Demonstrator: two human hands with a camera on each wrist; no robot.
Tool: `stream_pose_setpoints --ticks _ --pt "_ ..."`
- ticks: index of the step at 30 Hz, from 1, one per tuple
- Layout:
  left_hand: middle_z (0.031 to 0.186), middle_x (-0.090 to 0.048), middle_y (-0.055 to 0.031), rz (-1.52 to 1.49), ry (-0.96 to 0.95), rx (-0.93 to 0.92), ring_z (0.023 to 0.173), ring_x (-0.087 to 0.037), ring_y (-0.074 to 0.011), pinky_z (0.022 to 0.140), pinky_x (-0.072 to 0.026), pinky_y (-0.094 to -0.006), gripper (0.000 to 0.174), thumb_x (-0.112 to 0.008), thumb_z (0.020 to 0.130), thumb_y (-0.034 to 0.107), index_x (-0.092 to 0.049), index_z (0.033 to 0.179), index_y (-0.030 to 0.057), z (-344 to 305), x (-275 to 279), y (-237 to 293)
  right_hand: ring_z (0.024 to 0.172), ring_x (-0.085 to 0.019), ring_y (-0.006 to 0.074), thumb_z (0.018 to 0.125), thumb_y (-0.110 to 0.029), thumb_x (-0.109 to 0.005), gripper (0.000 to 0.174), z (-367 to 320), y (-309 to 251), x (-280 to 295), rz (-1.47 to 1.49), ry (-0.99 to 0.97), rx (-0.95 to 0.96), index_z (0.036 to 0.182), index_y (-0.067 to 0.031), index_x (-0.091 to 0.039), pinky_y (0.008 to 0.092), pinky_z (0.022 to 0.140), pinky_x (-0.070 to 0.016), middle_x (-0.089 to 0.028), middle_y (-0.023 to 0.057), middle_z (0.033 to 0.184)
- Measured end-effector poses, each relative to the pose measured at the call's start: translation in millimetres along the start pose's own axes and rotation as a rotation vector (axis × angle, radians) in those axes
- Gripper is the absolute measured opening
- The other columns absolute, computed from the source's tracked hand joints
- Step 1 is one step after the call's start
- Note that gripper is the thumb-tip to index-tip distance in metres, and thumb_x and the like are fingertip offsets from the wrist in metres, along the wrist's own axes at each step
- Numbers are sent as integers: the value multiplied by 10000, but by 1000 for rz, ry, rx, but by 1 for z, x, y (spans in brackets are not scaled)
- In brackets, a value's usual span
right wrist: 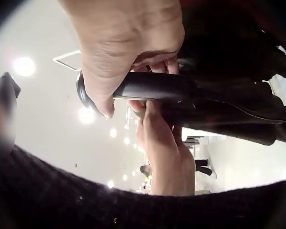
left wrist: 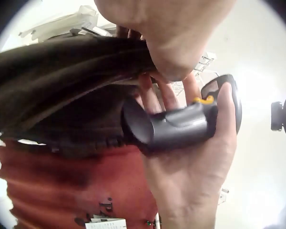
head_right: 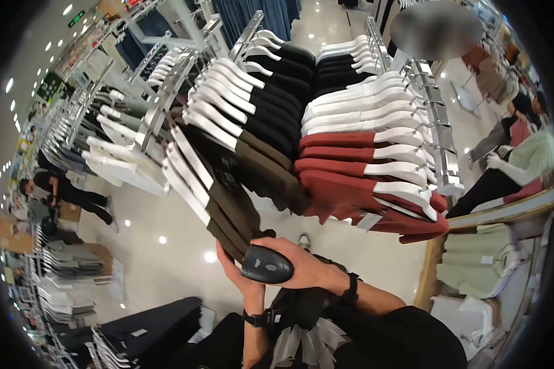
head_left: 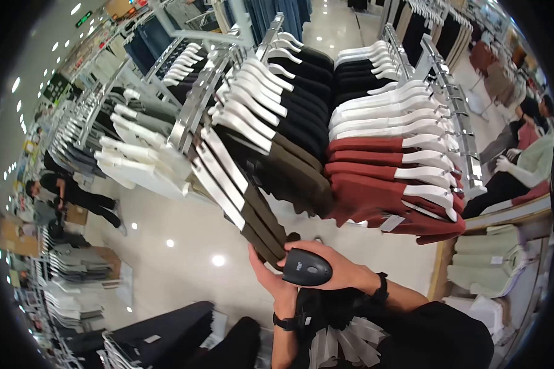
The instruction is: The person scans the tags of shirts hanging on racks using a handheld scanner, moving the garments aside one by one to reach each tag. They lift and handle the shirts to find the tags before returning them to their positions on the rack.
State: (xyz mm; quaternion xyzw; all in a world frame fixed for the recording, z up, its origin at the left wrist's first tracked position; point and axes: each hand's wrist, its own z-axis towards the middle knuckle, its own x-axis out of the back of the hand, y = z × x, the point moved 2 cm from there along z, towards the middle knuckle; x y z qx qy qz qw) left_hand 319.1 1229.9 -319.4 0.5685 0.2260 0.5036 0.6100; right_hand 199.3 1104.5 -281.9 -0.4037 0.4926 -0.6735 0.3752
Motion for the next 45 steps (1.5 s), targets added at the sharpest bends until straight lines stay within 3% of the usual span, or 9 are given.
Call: stream_pose_setpoints --ticks 4,6,8,11,20,26,29,40,45 --pt "1490 -597 -282 187 -68 34 1384 -606 -411 1192 -446 -465 904 -795 841 68 -382 1630 -87 10 14 -7 1336 -668 327 783 -101 -913 840 9 21 30 76 92 151 1537 10 -560 416 1142 -508 -647 176 1500" --pt "1510 -578 -240 181 -87 66 1416 -570 -361 1220 -407 -423 807 -695 849 -12 -415 1603 -73 8 14 -1 1483 -586 306 838 -13 -841 634 19 -14 52 468 245 -74 1448 16 -666 452 1240 -453 -586 192 1595" --pt "1462 -596 -233 222 -69 75 1365 -590 -360 1205 -413 -421 770 -704 856 -6 -437 1575 -75 4 15 -5 1579 -478 295 872 4 -825 694 33 -11 83 -48 321 219 1524 37 -590 474 1282 -393 -495 199 1682" --pt "1420 -606 -221 269 -66 56 1326 -598 -348 1191 -417 -419 716 -711 867 -5 -464 1535 -76 2 4 4 1612 -431 270 911 16 -815 915 46 3 107 53 384 181 1696 10 -344 413 1311 -327 -403 188 1754" --pt "1782 -232 -238 241 -60 -92 1615 -325 -418 1288 -305 -539 1077 -708 931 150 -44 1767 10 24 -12 51 1416 -614 177 955 -66 -865 914 52 24 93 601 0 -13 1711 -16 -353 343 1225 -459 -655 139 1547" --pt "1599 -478 -240 540 237 -545 1407 -516 -374 1162 -417 -543 642 -674 975 113 -458 1559 -44 81 -1 95 1430 -605 251 914 -174 -924 1002 43 32 87 577 -22 3 1711 7 -345 353 1208 -457 -574 195 1597" --pt "1391 -664 -215 547 -47 -766 1248 -647 -392 1095 -482 -520 403 -691 931 5 -677 1334 -24 99 -5 119 1435 -603 264 912 -190 -927 1002 44 36 89 587 -20 20 1705 16 -350 360 1212 -459 -561 203 1611" --pt "1245 -741 -113 962 -946 -772 1355 -634 -314 1246 -363 -523 352 -790 965 182 -724 1288 57 184 -69 145 1377 -649 313 896 -292 -943 941 48 63 80 369 80 7 1632 23 -449 383 1187 -506 -600 201 1556" --pt "1237 -703 -100 933 -959 -787 1326 -622 -315 1249 -370 -532 360 -793 965 200 -727 1287 53 185 -53 134 1489 -587 201 936 62 -820 987 65 35 95 526 408 131 1736 -22 -248 325 1201 -495 -438 135 1727"
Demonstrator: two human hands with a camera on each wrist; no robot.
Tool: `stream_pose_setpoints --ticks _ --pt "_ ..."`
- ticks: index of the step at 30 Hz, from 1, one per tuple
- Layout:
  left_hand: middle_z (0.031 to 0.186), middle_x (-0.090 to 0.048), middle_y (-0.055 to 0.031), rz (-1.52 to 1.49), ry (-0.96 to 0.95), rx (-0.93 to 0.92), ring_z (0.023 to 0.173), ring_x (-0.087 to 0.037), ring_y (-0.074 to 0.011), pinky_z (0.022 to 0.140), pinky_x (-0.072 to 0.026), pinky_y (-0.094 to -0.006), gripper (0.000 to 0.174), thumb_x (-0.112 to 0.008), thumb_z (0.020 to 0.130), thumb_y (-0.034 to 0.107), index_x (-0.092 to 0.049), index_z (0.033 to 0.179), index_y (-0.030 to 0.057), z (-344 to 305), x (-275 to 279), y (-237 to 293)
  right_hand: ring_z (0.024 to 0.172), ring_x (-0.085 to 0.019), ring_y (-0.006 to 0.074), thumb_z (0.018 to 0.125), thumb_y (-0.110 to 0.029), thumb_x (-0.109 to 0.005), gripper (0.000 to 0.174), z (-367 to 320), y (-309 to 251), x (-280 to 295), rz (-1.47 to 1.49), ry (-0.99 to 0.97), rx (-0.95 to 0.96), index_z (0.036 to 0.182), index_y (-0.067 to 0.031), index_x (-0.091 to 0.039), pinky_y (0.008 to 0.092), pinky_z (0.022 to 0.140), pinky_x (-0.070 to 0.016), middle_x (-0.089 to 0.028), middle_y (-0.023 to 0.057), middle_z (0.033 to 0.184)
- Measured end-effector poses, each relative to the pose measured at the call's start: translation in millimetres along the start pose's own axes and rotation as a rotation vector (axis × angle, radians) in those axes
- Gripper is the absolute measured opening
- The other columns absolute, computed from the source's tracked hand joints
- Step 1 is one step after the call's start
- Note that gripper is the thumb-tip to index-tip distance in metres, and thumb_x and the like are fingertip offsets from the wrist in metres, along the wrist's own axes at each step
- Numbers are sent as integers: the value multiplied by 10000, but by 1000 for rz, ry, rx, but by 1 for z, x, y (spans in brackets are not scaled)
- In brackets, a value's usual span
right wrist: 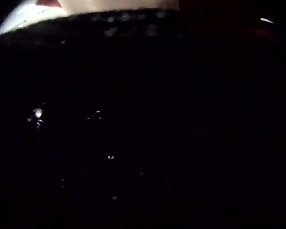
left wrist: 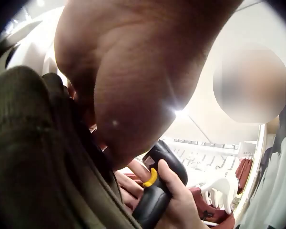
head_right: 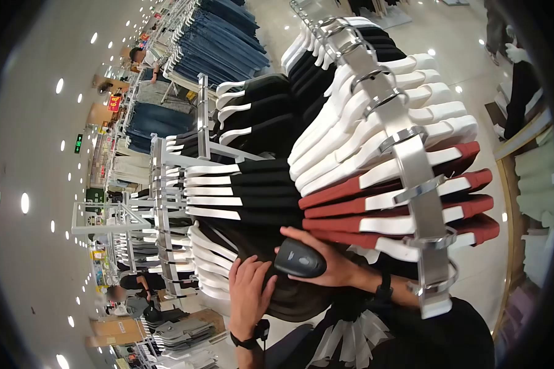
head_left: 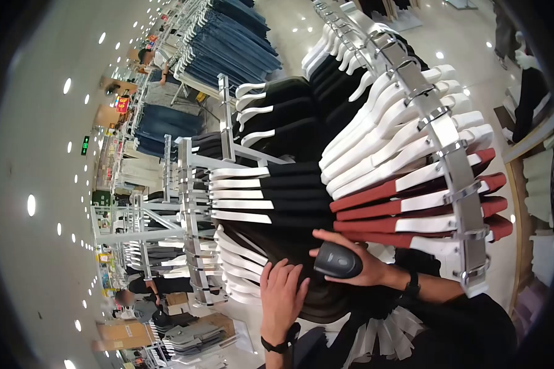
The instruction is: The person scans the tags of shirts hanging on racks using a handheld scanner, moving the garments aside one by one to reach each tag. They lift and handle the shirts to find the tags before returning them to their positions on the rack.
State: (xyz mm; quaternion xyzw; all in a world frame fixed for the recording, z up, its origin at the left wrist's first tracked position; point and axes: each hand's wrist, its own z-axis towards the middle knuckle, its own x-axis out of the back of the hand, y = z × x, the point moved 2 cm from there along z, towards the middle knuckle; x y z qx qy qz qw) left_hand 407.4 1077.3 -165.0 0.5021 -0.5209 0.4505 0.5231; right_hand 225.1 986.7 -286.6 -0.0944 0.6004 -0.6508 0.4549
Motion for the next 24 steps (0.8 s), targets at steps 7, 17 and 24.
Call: stream_pose_setpoints --ticks 7,17,24 --pt "1241 -694 -90 -61 130 -31 1326 -620 -310 1250 -365 -540 366 -811 947 205 -733 1274 61 -12 -10 -4 1557 -496 220 943 76 -817 970 38 15 -8 -172 356 198 1734 -38 -265 318 1233 -422 -477 206 1699" --pt "1596 -518 -215 -185 256 -96 1477 -505 -411 1206 -411 -547 757 -842 917 172 -536 1594 28 -3 -4 -13 1282 -691 134 962 -64 -862 460 19 49 -16 -196 334 -56 1375 6 -673 300 1109 -522 -760 106 1352" --pt "1452 -640 -110 68 133 -207 1476 -519 -342 1255 -371 -541 522 -777 945 222 -675 1426 47 18 -18 -18 1090 -746 119 943 -139 -905 391 -6 59 -28 -107 407 -141 1277 -9 -747 319 993 -570 -815 86 1197"
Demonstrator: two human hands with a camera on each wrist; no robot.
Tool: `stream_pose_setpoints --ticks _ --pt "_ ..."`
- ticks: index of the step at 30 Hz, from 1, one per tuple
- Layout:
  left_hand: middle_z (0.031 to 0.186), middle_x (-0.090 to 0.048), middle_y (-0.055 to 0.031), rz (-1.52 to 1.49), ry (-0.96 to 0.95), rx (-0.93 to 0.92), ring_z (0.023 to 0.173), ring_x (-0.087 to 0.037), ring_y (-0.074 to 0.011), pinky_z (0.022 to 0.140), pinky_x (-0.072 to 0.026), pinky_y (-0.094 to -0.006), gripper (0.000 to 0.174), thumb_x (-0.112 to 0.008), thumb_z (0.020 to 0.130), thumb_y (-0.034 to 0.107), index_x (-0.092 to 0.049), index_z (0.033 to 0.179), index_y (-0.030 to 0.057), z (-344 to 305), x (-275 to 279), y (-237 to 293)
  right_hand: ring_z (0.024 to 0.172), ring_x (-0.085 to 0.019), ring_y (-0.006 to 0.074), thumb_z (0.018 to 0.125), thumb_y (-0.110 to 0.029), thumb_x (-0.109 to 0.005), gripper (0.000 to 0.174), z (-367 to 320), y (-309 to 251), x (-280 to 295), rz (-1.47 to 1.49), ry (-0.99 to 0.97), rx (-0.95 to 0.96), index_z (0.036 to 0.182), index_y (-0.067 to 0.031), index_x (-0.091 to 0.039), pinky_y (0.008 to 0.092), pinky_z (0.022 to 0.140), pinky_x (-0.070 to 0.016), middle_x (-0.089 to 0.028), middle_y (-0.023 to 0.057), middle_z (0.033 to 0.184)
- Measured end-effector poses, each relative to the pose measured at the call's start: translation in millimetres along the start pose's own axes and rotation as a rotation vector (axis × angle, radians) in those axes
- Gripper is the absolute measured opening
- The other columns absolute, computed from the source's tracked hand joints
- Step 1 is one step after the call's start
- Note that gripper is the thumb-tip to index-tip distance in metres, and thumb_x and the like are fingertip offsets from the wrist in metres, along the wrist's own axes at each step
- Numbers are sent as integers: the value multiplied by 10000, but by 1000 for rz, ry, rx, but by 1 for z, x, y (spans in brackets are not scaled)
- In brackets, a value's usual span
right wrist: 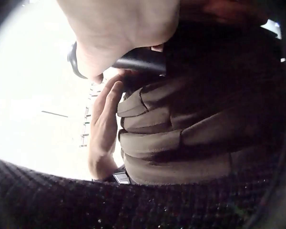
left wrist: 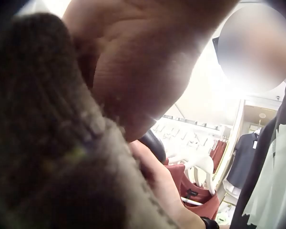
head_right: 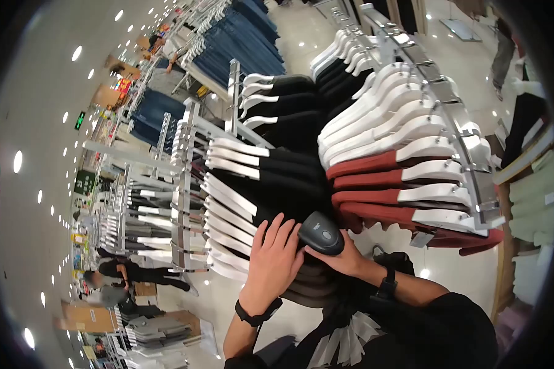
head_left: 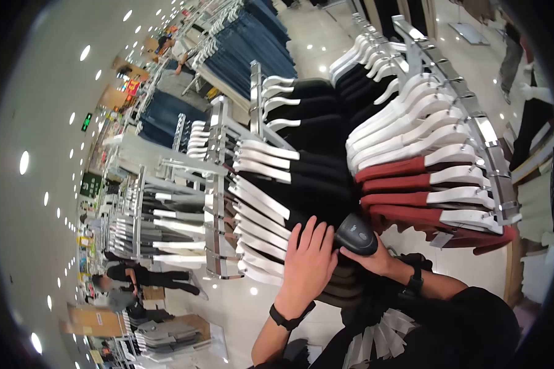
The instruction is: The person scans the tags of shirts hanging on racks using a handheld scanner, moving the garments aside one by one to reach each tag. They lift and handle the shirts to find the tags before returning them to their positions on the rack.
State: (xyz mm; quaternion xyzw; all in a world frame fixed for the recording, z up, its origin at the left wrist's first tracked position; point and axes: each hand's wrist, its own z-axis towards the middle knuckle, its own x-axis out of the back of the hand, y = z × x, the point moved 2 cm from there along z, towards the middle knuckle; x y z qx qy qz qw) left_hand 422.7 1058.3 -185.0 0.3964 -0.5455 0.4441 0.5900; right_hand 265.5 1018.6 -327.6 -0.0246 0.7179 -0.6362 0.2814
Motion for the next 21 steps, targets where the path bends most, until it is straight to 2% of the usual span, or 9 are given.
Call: stream_pose_setpoints --ticks 5,8,10,11,13,16,19,20,21 --pt "1334 -646 -113 5 40 -51 1429 -548 -343 1249 -376 -534 443 -778 950 241 -712 1349 60 -5 0 0 1194 -720 119 993 -155 -859 410 -2 -1 14 -52 -152 17 1353 -15 -725 305 1050 -546 -798 73 1279" --pt "1332 -648 -116 -5 30 -66 1420 -548 -349 1244 -379 -531 408 -779 959 259 -722 1310 59 -4 0 -4 1335 -673 142 1014 -75 -807 501 2 -13 17 0 -220 138 1482 -16 -639 318 1144 -504 -719 86 1463" --pt "1331 -649 -116 9 29 -75 1419 -548 -348 1244 -380 -529 404 -778 961 262 -725 1307 59 -3 1 -4 1445 -609 169 1022 2 -755 646 5 -24 16 111 -205 182 1615 -17 -499 346 1221 -452 -594 103 1627" --pt "1329 -649 -117 13 29 -82 1418 -548 -348 1243 -380 -528 401 -778 963 264 -727 1304 58 -2 1 -3 1445 -609 169 1022 2 -755 646 6 -29 15 113 -201 185 1615 -17 -499 346 1221 -452 -594 103 1627" --pt "1325 -649 -117 16 42 -87 1416 -549 -348 1242 -381 -526 396 -775 966 265 -730 1300 57 -2 -1 -4 1476 -589 191 1017 30 -740 794 8 -39 12 79 -182 244 1705 -28 -348 368 1235 -444 -482 108 1721" --pt "1322 -650 -116 15 60 -85 1413 -551 -345 1239 -384 -522 388 -770 973 269 -734 1294 54 -2 -1 -4 1525 -530 197 1009 73 -672 807 20 -46 6 93 -151 303 1724 -40 -316 381 1248 -416 -444 124 1741" --pt "1345 -637 -131 0 50 -88 1413 -549 -355 1235 -387 -524 450 -777 969 260 -703 1359 48 -4 -3 -4 1529 -520 193 1035 40 -683 761 40 -32 9 13 -127 235 1711 -31 -341 379 1255 -407 -437 112 1745" --pt "1367 -624 -149 -8 36 -94 1412 -547 -367 1232 -387 -527 522 -787 961 248 -671 1427 43 -4 -3 -5 1410 -612 150 1049 -74 -763 666 50 -8 10 16 -43 251 1647 -29 -473 330 1210 -457 -620 79 1585" --pt "1367 -624 -149 1 39 -87 1412 -547 -367 1232 -387 -527 522 -787 961 248 -671 1427 43 -5 -2 -3 1410 -612 150 1049 -74 -763 666 50 -6 15 20 -54 254 1647 -29 -473 330 1210 -457 -620 79 1585"
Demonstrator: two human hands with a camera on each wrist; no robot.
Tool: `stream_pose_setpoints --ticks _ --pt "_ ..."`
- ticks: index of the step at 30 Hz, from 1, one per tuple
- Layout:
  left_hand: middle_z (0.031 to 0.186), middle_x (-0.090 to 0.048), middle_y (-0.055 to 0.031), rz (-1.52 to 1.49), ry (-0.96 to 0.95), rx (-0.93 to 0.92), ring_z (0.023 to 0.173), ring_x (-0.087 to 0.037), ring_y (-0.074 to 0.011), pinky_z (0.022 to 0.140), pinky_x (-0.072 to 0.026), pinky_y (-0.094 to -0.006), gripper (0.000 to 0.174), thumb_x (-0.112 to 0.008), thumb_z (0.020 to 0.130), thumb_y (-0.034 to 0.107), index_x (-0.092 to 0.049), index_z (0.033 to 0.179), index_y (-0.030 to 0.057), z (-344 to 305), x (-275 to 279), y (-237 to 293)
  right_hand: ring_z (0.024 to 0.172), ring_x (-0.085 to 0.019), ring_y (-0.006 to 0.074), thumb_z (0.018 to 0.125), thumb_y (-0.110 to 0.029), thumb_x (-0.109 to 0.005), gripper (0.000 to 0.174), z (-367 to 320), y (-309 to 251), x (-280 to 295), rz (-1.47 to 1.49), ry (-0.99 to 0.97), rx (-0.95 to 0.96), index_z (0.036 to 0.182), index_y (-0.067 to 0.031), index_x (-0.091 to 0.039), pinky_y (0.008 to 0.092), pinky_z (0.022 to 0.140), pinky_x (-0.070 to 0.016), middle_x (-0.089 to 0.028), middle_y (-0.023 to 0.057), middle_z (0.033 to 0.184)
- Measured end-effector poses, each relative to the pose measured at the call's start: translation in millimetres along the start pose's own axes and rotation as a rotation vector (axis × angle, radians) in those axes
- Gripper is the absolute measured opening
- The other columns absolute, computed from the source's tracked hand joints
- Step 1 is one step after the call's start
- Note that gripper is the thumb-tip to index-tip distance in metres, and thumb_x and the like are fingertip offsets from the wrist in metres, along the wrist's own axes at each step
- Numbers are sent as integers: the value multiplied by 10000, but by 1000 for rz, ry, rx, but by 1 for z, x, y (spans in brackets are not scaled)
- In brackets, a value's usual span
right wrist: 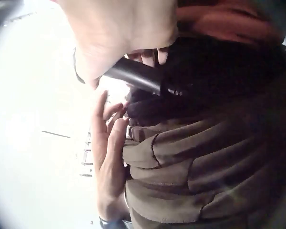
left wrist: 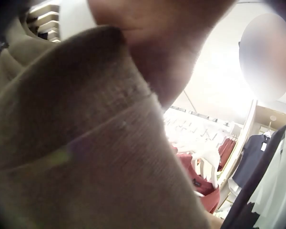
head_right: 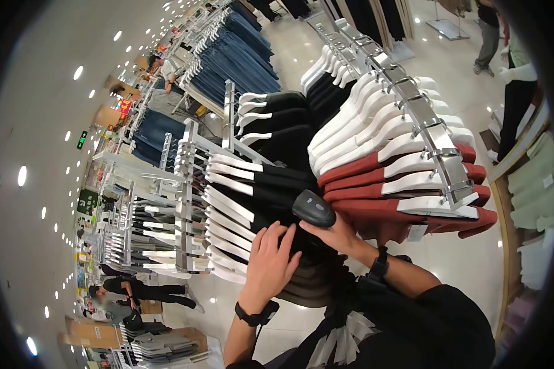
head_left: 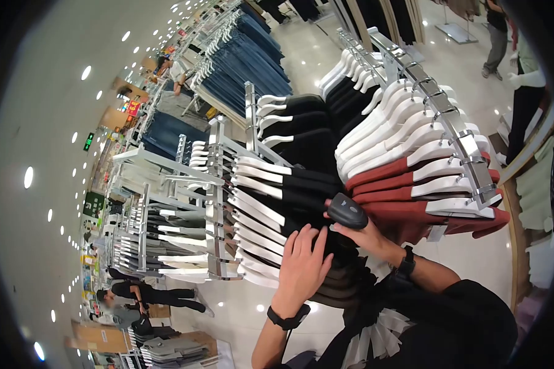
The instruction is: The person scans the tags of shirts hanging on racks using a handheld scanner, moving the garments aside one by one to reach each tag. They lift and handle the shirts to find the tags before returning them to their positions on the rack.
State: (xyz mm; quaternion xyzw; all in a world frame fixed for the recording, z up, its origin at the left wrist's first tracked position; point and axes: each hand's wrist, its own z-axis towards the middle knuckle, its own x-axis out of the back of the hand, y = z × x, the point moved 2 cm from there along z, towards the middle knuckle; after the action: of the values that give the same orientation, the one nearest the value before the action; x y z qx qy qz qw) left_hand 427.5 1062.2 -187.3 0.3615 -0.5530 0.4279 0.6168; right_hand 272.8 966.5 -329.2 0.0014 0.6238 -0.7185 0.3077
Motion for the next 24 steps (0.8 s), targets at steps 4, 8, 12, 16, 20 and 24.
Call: stream_pose_setpoints --ticks 4,8,12,16,20,24 --pt "1521 -532 -244 -288 79 172 1439 -516 -442 1232 -375 -544 836 -813 921 169 -444 1658 31 0 2 0 1279 -689 149 1068 -83 -747 474 -11 -19 -11 131 -232 -136 1519 -31 -612 329 1125 -530 -758 52 1347" --pt "1621 -505 -216 -11 46 77 1531 -454 -421 1261 -341 -559 735 -779 938 175 -508 1606 28 10 9 1 1234 -701 144 1060 -98 -765 448 -24 -27 -11 69 -216 -157 1486 -32 -642 325 1105 -544 -764 68 1339" --pt "1545 -600 -126 38 -9 21 1523 -481 -344 1277 -327 -557 573 -753 973 249 -624 1486 29 13 1 -2 1226 -700 138 1046 -125 -793 426 -31 -19 -10 56 -189 -171 1444 -30 -673 328 1110 -539 -761 74 1353" --pt "1520 -610 -129 8 5 23 1509 -491 -349 1280 -324 -557 542 -767 969 271 -661 1455 54 15 -2 -5 1223 -693 132 1031 -169 -823 439 -39 -9 -6 65 -182 -182 1424 -26 -687 325 1115 -527 -763 75 1347" --pt "1542 -600 -131 5 -20 29 1515 -482 -355 1283 -319 -560 519 -764 974 262 -672 1443 60 14 -4 -5 1241 -675 132 1024 -229 -840 467 -46 -6 -8 75 -181 -216 1421 -30 -696 327 1123 -510 -763 81 1363" --pt "1588 -576 -138 22 -32 34 1526 -468 -364 1284 -319 -559 508 -757 979 260 -676 1438 58 12 -4 1 1247 -674 140 1027 -243 -838 484 -52 -1 -6 -3 -205 -199 1432 -25 -687 334 1129 -508 -760 89 1369"
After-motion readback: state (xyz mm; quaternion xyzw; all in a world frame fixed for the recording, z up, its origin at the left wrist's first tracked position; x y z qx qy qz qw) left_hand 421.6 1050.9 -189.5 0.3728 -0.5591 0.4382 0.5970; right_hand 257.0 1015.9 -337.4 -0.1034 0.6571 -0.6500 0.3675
